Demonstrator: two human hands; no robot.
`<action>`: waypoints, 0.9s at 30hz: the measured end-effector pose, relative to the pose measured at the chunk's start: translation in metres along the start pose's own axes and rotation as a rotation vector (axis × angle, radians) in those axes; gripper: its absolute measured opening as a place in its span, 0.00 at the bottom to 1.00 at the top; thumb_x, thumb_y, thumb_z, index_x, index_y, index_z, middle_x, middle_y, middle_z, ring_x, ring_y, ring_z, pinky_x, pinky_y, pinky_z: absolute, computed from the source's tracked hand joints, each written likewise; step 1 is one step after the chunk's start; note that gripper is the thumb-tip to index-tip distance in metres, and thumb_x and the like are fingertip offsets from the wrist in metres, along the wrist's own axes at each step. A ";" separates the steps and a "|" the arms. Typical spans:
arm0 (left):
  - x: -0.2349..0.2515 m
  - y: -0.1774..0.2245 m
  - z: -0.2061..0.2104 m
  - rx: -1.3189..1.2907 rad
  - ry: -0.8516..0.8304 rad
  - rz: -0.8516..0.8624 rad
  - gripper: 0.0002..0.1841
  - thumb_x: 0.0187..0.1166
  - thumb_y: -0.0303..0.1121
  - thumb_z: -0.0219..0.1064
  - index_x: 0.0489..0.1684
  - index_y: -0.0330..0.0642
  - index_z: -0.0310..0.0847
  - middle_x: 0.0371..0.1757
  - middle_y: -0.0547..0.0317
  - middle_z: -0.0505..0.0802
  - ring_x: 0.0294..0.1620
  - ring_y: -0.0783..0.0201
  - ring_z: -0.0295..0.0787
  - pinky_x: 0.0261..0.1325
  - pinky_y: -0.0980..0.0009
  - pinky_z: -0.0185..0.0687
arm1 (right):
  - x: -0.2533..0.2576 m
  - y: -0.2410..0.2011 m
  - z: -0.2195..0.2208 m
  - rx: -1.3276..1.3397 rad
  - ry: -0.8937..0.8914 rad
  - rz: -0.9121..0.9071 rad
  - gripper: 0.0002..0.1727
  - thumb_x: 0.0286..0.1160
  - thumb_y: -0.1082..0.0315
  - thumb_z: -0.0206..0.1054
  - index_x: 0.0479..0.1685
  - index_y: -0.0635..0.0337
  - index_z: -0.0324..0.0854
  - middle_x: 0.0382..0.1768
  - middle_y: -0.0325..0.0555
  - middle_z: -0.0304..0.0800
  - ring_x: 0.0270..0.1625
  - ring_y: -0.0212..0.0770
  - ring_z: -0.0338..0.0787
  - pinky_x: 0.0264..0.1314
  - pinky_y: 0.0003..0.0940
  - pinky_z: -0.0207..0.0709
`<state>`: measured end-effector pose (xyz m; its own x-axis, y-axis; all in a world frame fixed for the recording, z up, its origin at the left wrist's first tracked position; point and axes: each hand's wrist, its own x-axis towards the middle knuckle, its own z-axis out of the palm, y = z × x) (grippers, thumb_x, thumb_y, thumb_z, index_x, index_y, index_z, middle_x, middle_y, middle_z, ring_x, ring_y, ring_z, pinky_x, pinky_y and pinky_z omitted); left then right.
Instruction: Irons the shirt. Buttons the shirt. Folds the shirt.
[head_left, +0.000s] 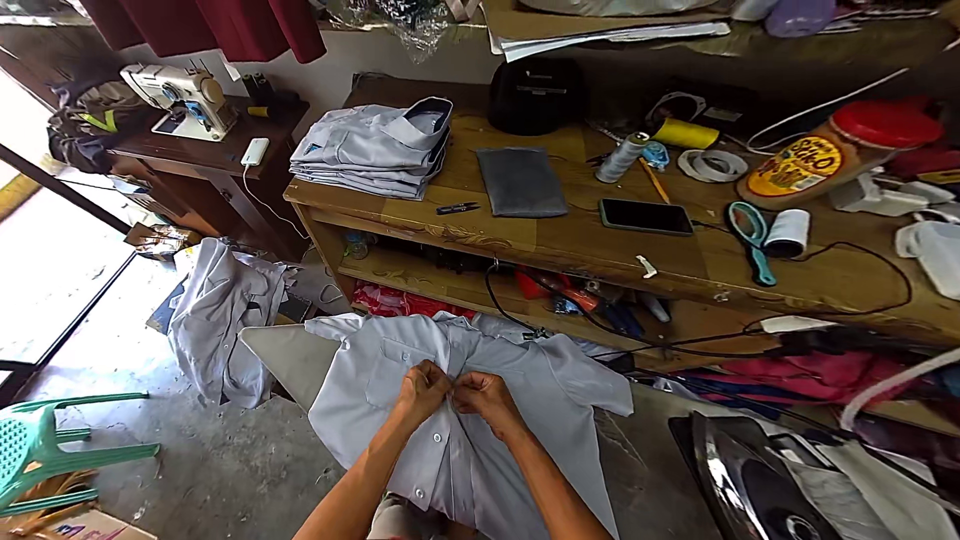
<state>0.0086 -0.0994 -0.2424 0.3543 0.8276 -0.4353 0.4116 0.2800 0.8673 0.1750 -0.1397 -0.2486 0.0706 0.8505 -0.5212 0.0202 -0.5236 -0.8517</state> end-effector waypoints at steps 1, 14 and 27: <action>0.001 0.000 0.001 0.027 0.006 -0.004 0.14 0.80 0.35 0.67 0.51 0.31 0.83 0.41 0.46 0.91 0.40 0.56 0.90 0.51 0.56 0.87 | 0.000 0.003 0.003 -0.037 0.027 -0.031 0.04 0.65 0.76 0.76 0.35 0.66 0.87 0.27 0.47 0.93 0.27 0.39 0.93 0.36 0.35 0.91; 0.008 0.003 0.002 0.054 0.013 -0.054 0.08 0.73 0.31 0.69 0.38 0.34 0.78 0.35 0.50 0.84 0.38 0.55 0.82 0.46 0.54 0.79 | -0.011 0.014 0.022 -0.345 0.180 -0.286 0.06 0.58 0.67 0.76 0.29 0.60 0.88 0.24 0.41 0.89 0.28 0.34 0.88 0.37 0.38 0.83; 0.005 -0.006 0.000 -0.019 -0.068 0.091 0.08 0.77 0.28 0.65 0.43 0.31 0.75 0.34 0.52 0.81 0.34 0.62 0.78 0.43 0.63 0.77 | -0.001 0.016 0.005 0.137 -0.087 -0.144 0.06 0.83 0.75 0.61 0.38 0.66 0.82 0.28 0.43 0.90 0.30 0.36 0.92 0.39 0.32 0.90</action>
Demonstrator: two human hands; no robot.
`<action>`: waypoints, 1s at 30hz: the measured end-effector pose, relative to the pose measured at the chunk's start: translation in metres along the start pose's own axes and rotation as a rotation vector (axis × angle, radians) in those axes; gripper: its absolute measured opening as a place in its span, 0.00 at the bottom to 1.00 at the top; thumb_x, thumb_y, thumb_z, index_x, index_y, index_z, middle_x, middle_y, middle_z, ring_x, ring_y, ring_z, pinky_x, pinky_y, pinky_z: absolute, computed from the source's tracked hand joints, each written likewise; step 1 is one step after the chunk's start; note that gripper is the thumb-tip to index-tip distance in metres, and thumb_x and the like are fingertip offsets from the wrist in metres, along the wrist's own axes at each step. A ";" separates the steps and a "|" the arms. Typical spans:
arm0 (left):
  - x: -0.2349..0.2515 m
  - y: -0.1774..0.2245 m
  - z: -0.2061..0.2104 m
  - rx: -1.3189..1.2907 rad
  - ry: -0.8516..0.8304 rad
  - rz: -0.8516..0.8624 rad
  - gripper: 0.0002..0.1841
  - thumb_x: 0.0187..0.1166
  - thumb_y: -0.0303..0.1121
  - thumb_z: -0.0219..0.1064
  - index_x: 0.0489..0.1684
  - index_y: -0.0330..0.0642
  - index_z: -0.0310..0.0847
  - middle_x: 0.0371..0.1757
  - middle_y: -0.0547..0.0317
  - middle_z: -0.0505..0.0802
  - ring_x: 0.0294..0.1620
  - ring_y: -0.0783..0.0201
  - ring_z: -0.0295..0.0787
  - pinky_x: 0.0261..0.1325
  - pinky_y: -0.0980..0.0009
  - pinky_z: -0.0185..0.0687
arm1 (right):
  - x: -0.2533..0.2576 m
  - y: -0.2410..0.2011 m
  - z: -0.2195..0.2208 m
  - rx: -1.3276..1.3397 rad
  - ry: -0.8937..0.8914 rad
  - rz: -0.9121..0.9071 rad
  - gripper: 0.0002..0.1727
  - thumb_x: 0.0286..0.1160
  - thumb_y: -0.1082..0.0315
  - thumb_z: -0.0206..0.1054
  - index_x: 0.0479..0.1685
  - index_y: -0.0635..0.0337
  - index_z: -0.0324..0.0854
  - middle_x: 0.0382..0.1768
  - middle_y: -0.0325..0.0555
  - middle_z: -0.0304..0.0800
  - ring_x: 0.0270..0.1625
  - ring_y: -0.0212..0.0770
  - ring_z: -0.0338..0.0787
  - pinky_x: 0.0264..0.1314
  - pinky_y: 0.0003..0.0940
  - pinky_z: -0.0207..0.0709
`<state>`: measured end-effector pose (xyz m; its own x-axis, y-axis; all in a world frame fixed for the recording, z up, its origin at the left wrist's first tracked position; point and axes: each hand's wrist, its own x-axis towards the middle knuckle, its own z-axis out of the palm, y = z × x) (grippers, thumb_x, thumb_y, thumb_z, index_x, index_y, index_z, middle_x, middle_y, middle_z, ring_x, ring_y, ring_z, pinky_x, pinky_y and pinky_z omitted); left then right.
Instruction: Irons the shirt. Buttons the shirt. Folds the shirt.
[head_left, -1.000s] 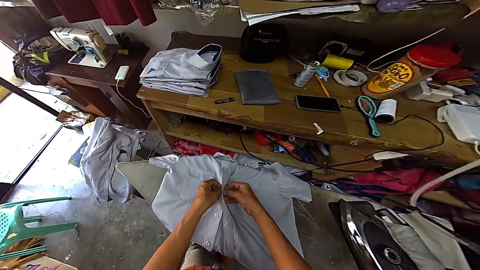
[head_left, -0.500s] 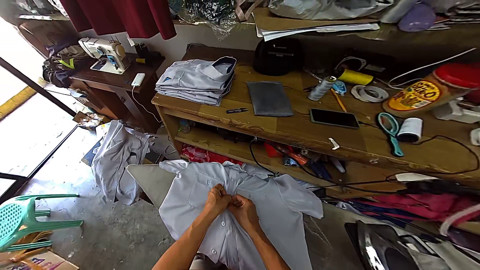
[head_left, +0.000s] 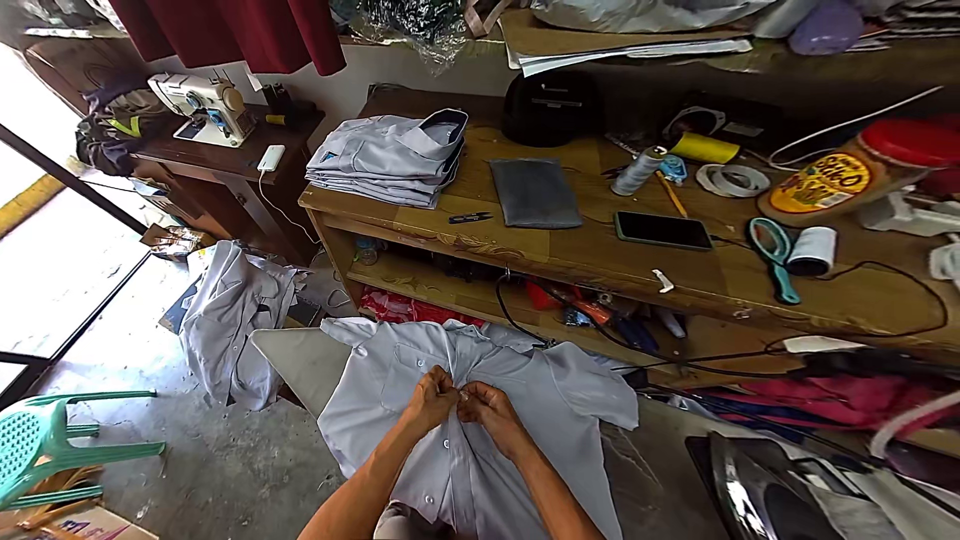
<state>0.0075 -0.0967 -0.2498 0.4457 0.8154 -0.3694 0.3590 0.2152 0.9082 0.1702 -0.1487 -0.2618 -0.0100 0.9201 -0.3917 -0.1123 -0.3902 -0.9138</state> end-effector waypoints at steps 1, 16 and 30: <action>0.000 -0.001 0.000 0.005 -0.008 0.007 0.08 0.78 0.28 0.64 0.44 0.30 0.75 0.34 0.52 0.81 0.34 0.62 0.78 0.43 0.64 0.77 | 0.000 0.002 0.000 -0.004 0.000 -0.019 0.07 0.82 0.74 0.61 0.37 0.65 0.82 0.27 0.42 0.89 0.30 0.35 0.91 0.39 0.31 0.89; -0.010 -0.021 0.010 -0.378 -0.007 0.007 0.05 0.86 0.24 0.55 0.51 0.31 0.71 0.32 0.59 0.82 0.27 0.70 0.81 0.37 0.72 0.83 | -0.002 0.005 -0.002 0.049 -0.027 0.051 0.10 0.88 0.70 0.56 0.42 0.64 0.80 0.26 0.40 0.86 0.26 0.33 0.87 0.35 0.30 0.86; -0.006 -0.007 0.007 -0.169 0.091 -0.093 0.06 0.80 0.26 0.64 0.42 0.31 0.76 0.31 0.55 0.81 0.27 0.66 0.79 0.34 0.69 0.80 | -0.023 0.013 0.025 -0.539 0.278 -0.397 0.10 0.69 0.72 0.66 0.45 0.68 0.86 0.32 0.48 0.90 0.30 0.35 0.89 0.37 0.30 0.84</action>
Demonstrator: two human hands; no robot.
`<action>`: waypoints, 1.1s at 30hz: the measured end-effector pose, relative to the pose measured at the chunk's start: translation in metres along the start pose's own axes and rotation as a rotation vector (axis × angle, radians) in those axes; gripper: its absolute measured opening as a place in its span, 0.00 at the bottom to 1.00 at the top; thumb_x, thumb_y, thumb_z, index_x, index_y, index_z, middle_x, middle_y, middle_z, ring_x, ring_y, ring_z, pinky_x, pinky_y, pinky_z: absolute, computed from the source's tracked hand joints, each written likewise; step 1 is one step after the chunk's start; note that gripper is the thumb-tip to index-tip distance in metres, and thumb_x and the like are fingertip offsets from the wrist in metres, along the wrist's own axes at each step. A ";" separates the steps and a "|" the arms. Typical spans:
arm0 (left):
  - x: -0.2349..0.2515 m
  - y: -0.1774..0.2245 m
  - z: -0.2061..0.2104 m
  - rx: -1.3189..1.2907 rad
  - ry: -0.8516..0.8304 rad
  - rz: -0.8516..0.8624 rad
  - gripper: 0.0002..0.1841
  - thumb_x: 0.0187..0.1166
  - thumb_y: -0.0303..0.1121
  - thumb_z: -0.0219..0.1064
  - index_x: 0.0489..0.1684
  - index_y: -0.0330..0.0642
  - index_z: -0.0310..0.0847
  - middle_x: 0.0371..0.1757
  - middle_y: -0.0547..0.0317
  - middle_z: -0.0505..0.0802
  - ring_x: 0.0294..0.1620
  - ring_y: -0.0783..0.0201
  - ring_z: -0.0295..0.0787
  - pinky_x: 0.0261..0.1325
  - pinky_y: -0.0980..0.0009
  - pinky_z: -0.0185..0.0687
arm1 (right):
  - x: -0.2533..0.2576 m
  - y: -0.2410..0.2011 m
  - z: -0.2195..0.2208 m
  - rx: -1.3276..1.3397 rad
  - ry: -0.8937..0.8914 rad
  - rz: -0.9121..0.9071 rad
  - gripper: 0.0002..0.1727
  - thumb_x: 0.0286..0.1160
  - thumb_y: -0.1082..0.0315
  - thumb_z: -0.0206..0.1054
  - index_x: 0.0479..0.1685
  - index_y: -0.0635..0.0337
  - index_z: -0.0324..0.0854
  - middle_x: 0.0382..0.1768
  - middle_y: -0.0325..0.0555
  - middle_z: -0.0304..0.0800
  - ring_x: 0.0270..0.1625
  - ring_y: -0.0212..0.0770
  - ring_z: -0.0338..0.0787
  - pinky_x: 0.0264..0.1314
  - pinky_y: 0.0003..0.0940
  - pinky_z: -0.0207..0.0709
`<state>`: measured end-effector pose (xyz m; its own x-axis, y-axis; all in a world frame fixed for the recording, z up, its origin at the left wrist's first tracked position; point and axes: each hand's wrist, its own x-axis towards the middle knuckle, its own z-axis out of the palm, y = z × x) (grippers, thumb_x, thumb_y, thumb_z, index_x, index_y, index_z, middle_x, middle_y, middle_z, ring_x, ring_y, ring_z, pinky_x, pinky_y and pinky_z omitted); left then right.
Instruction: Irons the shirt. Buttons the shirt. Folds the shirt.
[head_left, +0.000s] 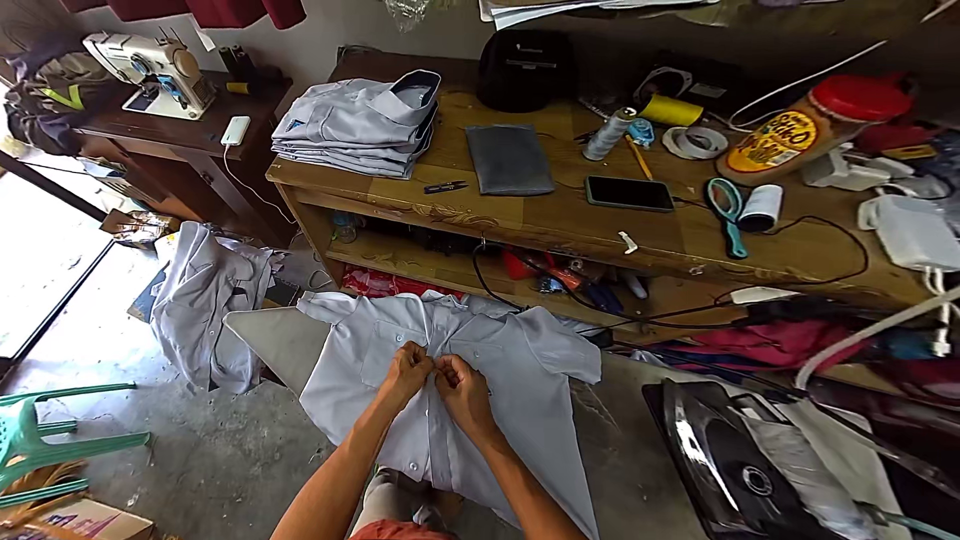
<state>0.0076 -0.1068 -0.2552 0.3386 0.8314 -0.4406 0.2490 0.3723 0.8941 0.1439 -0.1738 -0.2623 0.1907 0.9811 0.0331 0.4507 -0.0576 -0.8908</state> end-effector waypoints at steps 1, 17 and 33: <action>-0.001 -0.001 0.001 -0.005 0.010 0.002 0.06 0.80 0.26 0.63 0.43 0.31 0.75 0.31 0.55 0.81 0.26 0.66 0.78 0.33 0.70 0.80 | 0.001 0.000 0.000 0.031 0.005 0.013 0.10 0.70 0.72 0.66 0.45 0.67 0.86 0.32 0.47 0.90 0.30 0.34 0.88 0.37 0.29 0.84; -0.071 -0.006 0.021 0.396 -0.080 -0.044 0.22 0.86 0.42 0.62 0.67 0.31 0.77 0.43 0.42 0.93 0.45 0.48 0.92 0.57 0.48 0.86 | -0.002 0.002 -0.031 0.167 -0.220 0.335 0.16 0.77 0.55 0.72 0.46 0.62 0.84 0.27 0.41 0.86 0.23 0.32 0.83 0.28 0.31 0.80; -0.087 -0.014 0.027 0.822 -0.051 -0.066 0.15 0.85 0.35 0.60 0.58 0.38 0.86 0.62 0.43 0.90 0.62 0.43 0.89 0.63 0.45 0.84 | -0.052 0.011 -0.037 0.315 -0.347 0.583 0.07 0.72 0.70 0.75 0.39 0.66 0.88 0.29 0.47 0.93 0.27 0.38 0.92 0.34 0.36 0.90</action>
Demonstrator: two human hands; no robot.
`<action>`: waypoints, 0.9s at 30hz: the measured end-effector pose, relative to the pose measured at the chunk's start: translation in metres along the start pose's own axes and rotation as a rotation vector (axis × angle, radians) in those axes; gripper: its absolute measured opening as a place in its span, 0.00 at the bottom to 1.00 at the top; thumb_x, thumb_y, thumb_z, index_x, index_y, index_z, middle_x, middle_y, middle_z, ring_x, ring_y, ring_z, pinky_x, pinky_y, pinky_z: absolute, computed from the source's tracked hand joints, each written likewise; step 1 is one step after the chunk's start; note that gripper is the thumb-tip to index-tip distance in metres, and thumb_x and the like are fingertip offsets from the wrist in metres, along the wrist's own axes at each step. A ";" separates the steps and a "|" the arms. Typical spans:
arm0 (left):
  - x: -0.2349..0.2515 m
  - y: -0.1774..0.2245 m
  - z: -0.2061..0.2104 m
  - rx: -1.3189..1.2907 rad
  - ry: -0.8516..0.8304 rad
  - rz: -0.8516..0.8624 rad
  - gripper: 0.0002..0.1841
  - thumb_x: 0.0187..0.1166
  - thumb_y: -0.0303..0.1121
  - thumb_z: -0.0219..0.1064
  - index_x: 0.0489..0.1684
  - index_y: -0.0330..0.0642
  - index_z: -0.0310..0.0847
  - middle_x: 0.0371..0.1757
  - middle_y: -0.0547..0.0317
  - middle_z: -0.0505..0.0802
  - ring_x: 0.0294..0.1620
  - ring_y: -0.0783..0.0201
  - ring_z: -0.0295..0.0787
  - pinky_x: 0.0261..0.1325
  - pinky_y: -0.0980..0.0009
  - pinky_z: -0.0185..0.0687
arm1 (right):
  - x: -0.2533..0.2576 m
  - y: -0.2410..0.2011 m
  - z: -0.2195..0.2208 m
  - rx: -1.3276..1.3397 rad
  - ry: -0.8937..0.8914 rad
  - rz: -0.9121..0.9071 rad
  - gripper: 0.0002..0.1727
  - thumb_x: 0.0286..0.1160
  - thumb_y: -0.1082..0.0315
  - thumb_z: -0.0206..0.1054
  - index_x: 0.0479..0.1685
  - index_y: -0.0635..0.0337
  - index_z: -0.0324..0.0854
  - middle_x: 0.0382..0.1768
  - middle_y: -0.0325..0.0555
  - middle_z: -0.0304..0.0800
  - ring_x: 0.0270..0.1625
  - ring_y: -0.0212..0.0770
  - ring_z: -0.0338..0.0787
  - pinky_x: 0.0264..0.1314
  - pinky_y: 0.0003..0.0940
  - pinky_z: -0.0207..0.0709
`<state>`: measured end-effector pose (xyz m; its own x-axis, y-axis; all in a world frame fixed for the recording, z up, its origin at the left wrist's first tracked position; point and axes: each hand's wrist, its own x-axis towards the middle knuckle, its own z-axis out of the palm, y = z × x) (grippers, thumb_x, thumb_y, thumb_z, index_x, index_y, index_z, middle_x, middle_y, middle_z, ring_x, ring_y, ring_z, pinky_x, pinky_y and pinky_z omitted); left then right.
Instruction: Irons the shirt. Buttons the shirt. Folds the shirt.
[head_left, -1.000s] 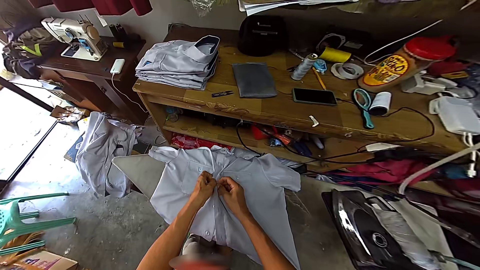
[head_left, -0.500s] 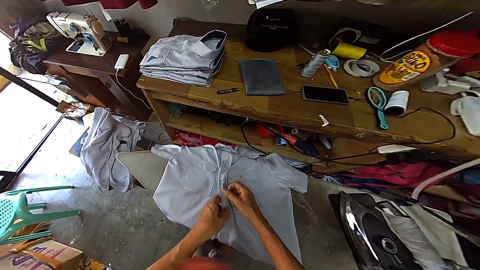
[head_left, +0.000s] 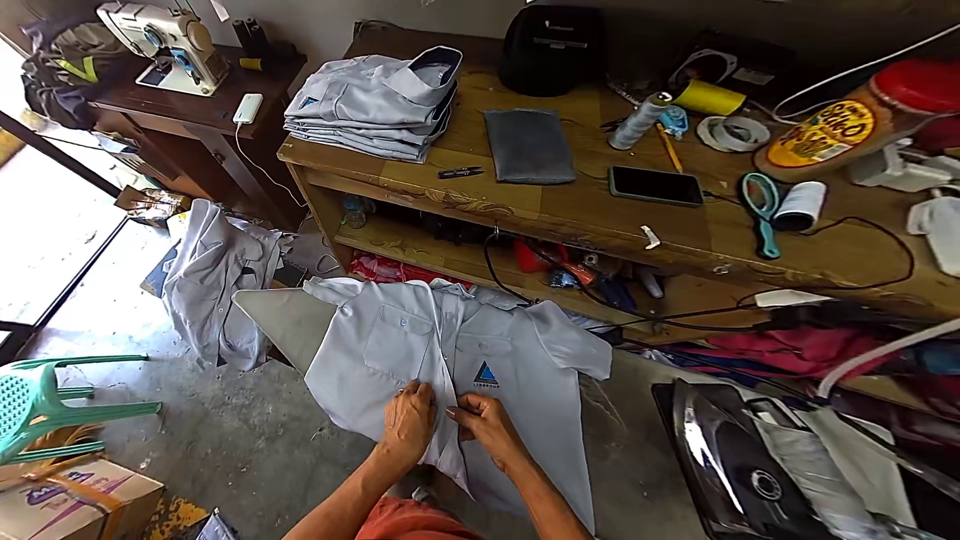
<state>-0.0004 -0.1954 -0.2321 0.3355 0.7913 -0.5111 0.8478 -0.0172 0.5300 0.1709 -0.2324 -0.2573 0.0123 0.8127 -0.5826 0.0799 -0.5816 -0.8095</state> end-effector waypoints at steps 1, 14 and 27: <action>0.000 0.000 0.001 -0.009 0.001 0.005 0.15 0.85 0.35 0.59 0.57 0.37 0.86 0.61 0.42 0.90 0.62 0.43 0.89 0.63 0.45 0.83 | -0.002 0.001 0.001 0.072 -0.007 0.012 0.05 0.73 0.72 0.74 0.40 0.67 0.88 0.30 0.47 0.93 0.28 0.38 0.92 0.35 0.36 0.90; 0.000 -0.020 -0.012 -0.569 -0.019 0.094 0.09 0.75 0.32 0.69 0.44 0.36 0.88 0.33 0.56 0.92 0.33 0.67 0.87 0.44 0.66 0.84 | -0.003 -0.008 0.007 0.333 -0.058 0.075 0.05 0.81 0.77 0.64 0.40 0.68 0.84 0.32 0.45 0.91 0.33 0.37 0.92 0.45 0.34 0.90; -0.002 -0.018 0.001 -0.516 0.136 0.109 0.09 0.74 0.32 0.68 0.44 0.37 0.89 0.37 0.54 0.93 0.37 0.64 0.89 0.48 0.64 0.86 | -0.010 -0.017 0.005 0.242 -0.060 0.011 0.04 0.75 0.81 0.68 0.42 0.71 0.88 0.34 0.50 0.95 0.34 0.40 0.96 0.44 0.35 0.93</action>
<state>-0.0159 -0.1968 -0.2413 0.3249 0.8742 -0.3609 0.4878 0.1720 0.8559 0.1647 -0.2305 -0.2379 -0.0482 0.8069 -0.5887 -0.1611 -0.5880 -0.7927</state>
